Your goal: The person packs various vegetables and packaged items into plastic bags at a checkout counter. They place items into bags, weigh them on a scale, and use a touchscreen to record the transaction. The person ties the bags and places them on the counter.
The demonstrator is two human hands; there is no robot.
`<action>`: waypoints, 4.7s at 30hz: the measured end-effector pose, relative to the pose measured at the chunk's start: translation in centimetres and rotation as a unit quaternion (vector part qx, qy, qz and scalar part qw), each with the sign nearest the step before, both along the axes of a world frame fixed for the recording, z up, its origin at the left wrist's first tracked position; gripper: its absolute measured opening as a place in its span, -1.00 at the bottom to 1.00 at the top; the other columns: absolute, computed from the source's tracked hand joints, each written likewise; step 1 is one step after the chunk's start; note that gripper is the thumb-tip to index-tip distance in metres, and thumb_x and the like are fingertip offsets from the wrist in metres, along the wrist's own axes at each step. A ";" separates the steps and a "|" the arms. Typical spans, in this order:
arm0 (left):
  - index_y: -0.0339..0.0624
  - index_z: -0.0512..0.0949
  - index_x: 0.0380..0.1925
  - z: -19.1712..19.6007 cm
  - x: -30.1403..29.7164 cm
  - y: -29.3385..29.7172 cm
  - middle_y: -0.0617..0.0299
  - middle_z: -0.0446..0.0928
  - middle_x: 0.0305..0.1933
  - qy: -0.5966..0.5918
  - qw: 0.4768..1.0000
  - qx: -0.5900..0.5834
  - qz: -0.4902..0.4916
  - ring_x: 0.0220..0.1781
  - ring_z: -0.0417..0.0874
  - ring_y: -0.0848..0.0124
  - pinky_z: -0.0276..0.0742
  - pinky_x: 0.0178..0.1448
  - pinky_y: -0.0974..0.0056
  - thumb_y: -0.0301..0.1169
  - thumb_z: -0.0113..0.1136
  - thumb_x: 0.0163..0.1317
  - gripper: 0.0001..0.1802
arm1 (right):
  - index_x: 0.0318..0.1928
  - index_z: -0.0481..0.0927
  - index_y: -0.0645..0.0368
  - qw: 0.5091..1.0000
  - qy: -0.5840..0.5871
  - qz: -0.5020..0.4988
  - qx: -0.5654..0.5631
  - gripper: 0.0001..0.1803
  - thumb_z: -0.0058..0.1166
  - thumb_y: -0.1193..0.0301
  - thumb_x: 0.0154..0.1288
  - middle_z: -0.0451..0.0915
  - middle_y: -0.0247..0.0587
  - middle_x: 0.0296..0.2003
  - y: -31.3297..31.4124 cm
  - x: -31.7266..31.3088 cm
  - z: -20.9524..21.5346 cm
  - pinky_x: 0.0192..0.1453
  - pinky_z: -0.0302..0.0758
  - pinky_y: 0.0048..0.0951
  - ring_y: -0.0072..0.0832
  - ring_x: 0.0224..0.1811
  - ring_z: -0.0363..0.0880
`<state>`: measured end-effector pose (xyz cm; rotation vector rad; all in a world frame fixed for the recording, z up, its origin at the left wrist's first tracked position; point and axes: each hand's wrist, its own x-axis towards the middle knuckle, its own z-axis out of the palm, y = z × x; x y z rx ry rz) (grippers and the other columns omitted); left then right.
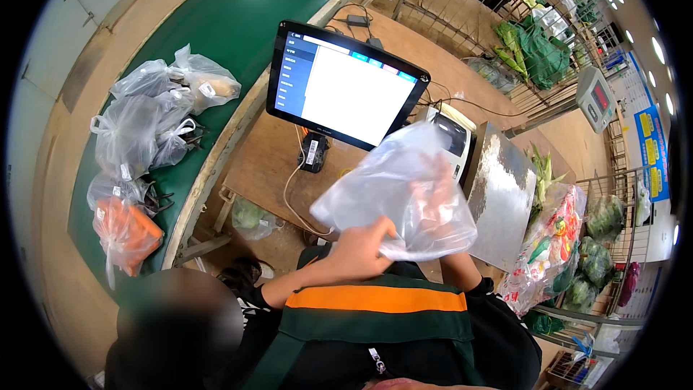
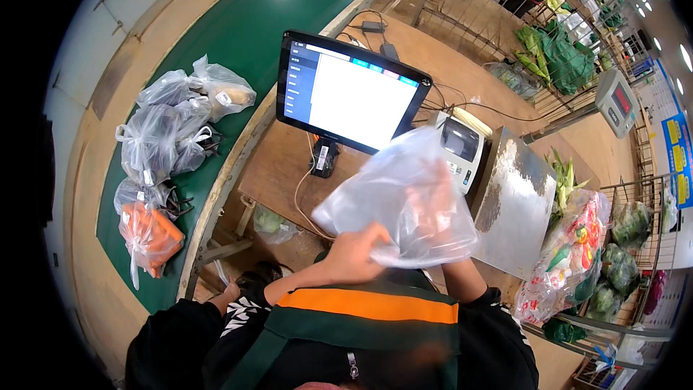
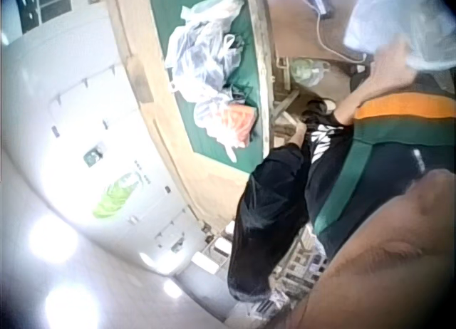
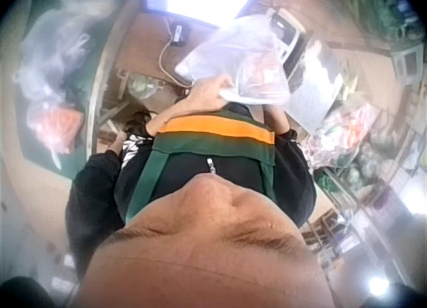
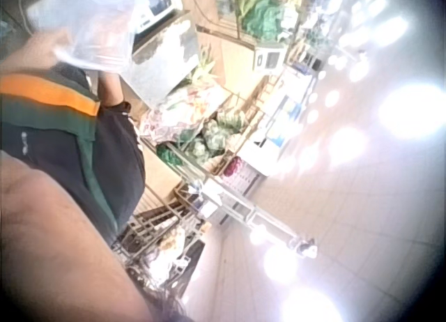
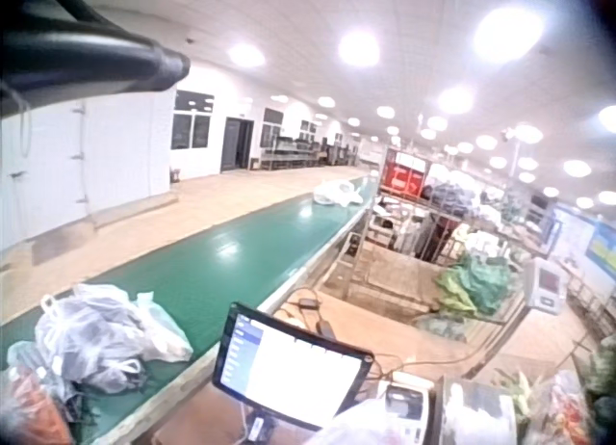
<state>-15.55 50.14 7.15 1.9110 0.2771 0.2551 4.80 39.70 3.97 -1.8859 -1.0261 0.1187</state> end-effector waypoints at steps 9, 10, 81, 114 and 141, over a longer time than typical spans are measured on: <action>-0.28 0.55 -0.10 -8.2 -2.5 4.0 -0.03 0.60 -0.11 -0.065 0.968 0.074 0.232 -0.13 0.63 -0.10 0.57 -0.01 -0.02 -0.61 0.15 0.15 -0.73 | 0.29 0.43 0.28 0.926 -0.099 0.060 -0.359 -0.53 0.04 0.35 0.47 0.51 0.14 0.16 -8.9 4.1 -8.0 0.30 0.43 -0.03 -0.02 0.17 0.50; -0.29 0.55 -0.13 -8.5 -2.7 3.8 -0.03 0.59 -0.09 -0.050 0.964 -0.008 0.260 -0.13 0.63 -0.10 0.56 -0.01 -0.02 -0.62 0.14 0.15 -0.75 | 0.21 0.51 0.27 0.891 -0.151 0.154 -0.400 -0.55 0.13 0.31 0.41 0.54 0.16 0.13 -7.0 0.7 -5.1 0.26 0.45 -0.05 -0.02 0.17 0.53; -0.29 0.36 0.26 -3.9 23.6 -36.6 -0.14 0.48 0.22 0.028 0.981 0.113 0.158 0.28 0.52 -0.07 0.45 0.35 0.05 -0.30 0.37 0.18 -0.33 | 0.12 0.62 0.16 0.716 0.123 -0.623 -0.292 -0.41 0.16 -0.04 0.29 0.64 0.03 0.08 -81.1 48.4 -15.8 0.16 0.60 0.04 -0.04 0.13 0.63; -0.22 0.61 0.10 2.8 25.1 -36.4 -0.05 0.68 -0.08 -0.040 0.998 0.038 0.031 -0.11 0.71 0.11 0.55 0.03 0.22 -0.60 0.19 0.24 -0.60 | 0.48 0.28 0.25 0.640 0.685 0.079 0.338 -0.17 0.27 0.24 0.26 0.48 0.12 0.31 -47.4 19.2 -3.7 0.43 0.46 -0.07 -0.02 0.34 0.51; -0.47 0.50 0.15 -5.8 24.4 -35.9 -0.08 0.61 -0.01 -0.031 0.985 0.122 0.117 0.01 0.62 0.13 0.49 0.16 0.13 -0.54 0.11 0.37 -0.63 | 0.31 0.38 0.19 0.852 -0.115 -0.449 -0.243 -0.24 0.31 0.48 0.03 0.39 0.14 0.31 -66.9 30.8 -6.8 0.41 0.35 0.07 0.02 0.42 0.33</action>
